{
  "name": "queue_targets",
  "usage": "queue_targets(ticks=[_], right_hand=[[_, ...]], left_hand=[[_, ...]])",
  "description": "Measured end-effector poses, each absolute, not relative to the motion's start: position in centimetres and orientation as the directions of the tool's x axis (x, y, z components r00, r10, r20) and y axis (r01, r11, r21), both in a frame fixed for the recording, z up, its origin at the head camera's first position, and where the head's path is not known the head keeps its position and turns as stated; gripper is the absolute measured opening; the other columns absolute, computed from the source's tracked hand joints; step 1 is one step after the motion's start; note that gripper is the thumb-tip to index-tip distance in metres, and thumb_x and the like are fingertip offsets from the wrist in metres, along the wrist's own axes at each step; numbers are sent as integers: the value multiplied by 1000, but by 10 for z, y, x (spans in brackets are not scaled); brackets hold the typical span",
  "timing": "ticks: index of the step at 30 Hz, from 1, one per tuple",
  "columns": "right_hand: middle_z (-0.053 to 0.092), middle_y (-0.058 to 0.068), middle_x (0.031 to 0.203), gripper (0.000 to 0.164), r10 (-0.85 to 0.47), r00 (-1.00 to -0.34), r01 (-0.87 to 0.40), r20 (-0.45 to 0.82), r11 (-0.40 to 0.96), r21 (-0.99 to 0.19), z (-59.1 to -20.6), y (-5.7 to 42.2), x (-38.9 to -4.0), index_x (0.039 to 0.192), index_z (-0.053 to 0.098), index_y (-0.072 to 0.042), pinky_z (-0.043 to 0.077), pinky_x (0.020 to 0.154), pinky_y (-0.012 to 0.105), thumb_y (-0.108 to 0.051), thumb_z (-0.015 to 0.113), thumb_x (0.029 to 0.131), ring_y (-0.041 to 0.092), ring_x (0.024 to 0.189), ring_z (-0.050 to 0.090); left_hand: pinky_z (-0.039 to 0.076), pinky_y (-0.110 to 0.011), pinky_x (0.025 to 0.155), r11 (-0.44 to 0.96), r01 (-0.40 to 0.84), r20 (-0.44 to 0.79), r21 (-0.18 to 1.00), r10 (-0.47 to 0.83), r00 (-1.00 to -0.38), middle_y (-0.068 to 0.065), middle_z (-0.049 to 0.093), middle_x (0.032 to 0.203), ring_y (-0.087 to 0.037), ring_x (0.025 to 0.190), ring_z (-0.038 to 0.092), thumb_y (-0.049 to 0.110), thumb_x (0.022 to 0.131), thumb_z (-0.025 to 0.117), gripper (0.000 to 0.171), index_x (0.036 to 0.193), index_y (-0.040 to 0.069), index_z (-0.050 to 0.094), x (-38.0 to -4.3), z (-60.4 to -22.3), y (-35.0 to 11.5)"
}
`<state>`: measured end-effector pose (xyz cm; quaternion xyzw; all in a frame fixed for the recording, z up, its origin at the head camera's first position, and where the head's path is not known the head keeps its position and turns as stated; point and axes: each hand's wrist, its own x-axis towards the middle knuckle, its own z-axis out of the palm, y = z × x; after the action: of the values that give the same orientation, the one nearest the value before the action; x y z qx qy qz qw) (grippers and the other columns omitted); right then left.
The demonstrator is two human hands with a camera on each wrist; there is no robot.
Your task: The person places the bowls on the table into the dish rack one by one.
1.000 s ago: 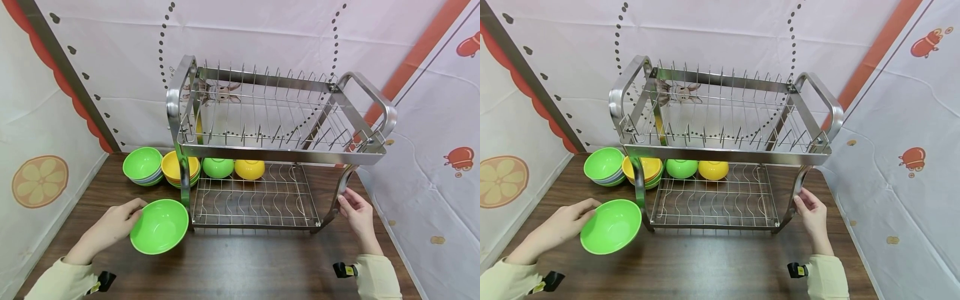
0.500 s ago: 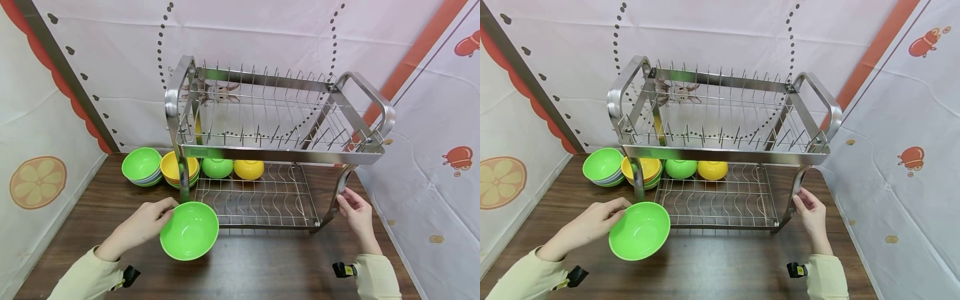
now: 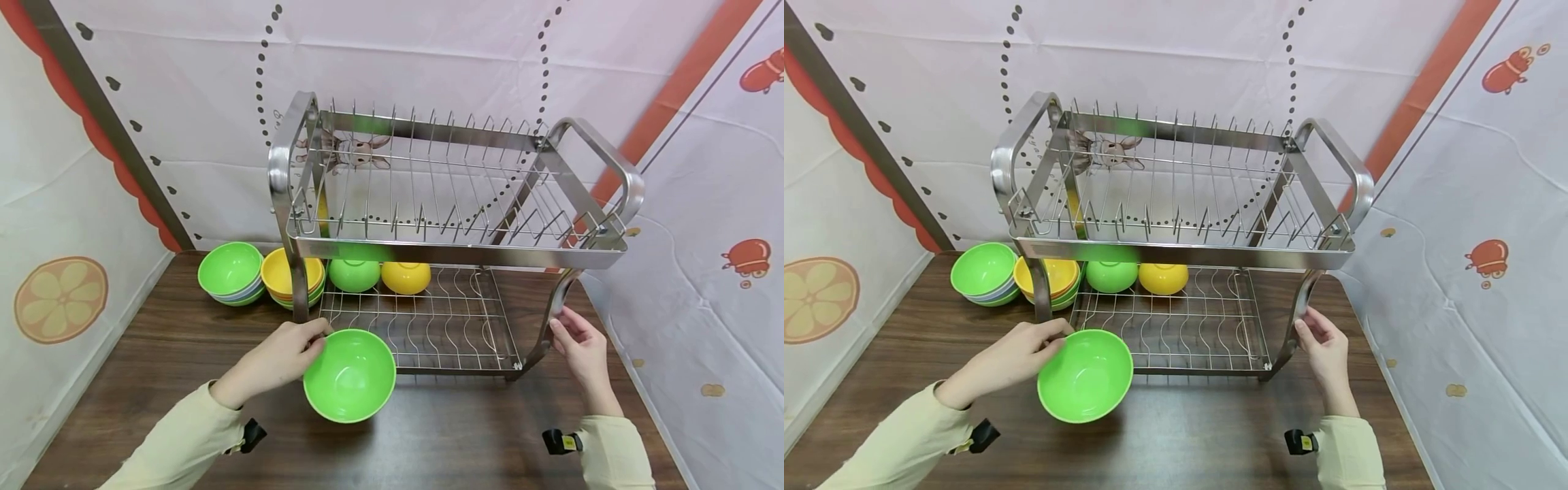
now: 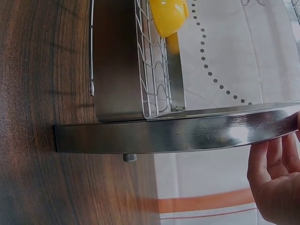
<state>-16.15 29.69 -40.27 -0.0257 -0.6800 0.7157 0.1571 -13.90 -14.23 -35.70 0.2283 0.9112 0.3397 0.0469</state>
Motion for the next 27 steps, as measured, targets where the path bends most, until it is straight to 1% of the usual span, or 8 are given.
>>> queue_targets(ticks=[9,11,13,16,18,21,24,27], right_hand=[[62,-11,73,36,338,-926,-172,169,21,-985,-402,291,-161,90,67,-28,49,56,13,6,56,85,-3,66,61],[61,-14,73,29,363,-911,-164,195,114,-980,-401,288,-160,97,67,-17,48,58,11,6,56,84,-6,66,60],[58,-19,75,24,381,-887,-167,261,264,-950,-399,284,-159,103,65,-3,46,60,8,7,58,82,-10,68,57],[52,-18,89,36,386,-823,-226,418,453,-863,-393,269,-155,114,53,14,42,69,4,10,59,79,-13,80,50],[52,-8,101,41,381,-755,-302,534,521,-798,-383,253,-149,116,51,15,38,76,6,12,59,76,-9,90,47],[49,19,112,37,305,-615,-491,728,574,-655,-362,224,-138,111,52,16,35,89,13,7,60,77,6,106,44],[46,35,113,33,57,-414,-691,909,630,-355,-349,200,-134,103,55,16,34,96,22,-10,60,83,23,111,46],[51,33,110,38,-276,-257,-825,926,562,-61,-343,180,-130,100,58,11,36,99,31,-25,55,89,36,105,50]], left_hand=[[38,-19,45,632,447,98,633,507,-856,7,44,57,-1,47,38,4,89,45,14,90,10,58,-147,-360,-123],[38,-19,45,627,448,98,637,510,-855,7,45,58,-1,47,39,4,89,45,15,91,10,58,-149,-360,-119],[38,-19,44,624,443,94,644,510,-855,6,45,57,-1,46,39,4,89,45,15,91,9,58,-150,-361,-116],[37,-19,42,623,433,89,651,504,-859,6,45,57,-2,45,38,4,90,44,15,91,9,59,-152,-361,-112],[37,-19,42,624,427,84,655,501,-861,6,45,57,-2,44,39,5,90,44,15,90,9,59,-153,-362,-109],[38,-19,42,630,421,79,652,496,-864,5,47,58,-3,45,41,6,90,45,14,90,10,59,-155,-364,-106],[39,-19,43,638,417,71,647,494,-867,5,48,59,-3,46,43,6,90,45,14,90,10,59,-158,-367,-102],[39,-20,42,638,412,68,651,491,-868,4,49,59,-4,46,43,6,90,45,15,92,8,59,-160,-370,-100]])
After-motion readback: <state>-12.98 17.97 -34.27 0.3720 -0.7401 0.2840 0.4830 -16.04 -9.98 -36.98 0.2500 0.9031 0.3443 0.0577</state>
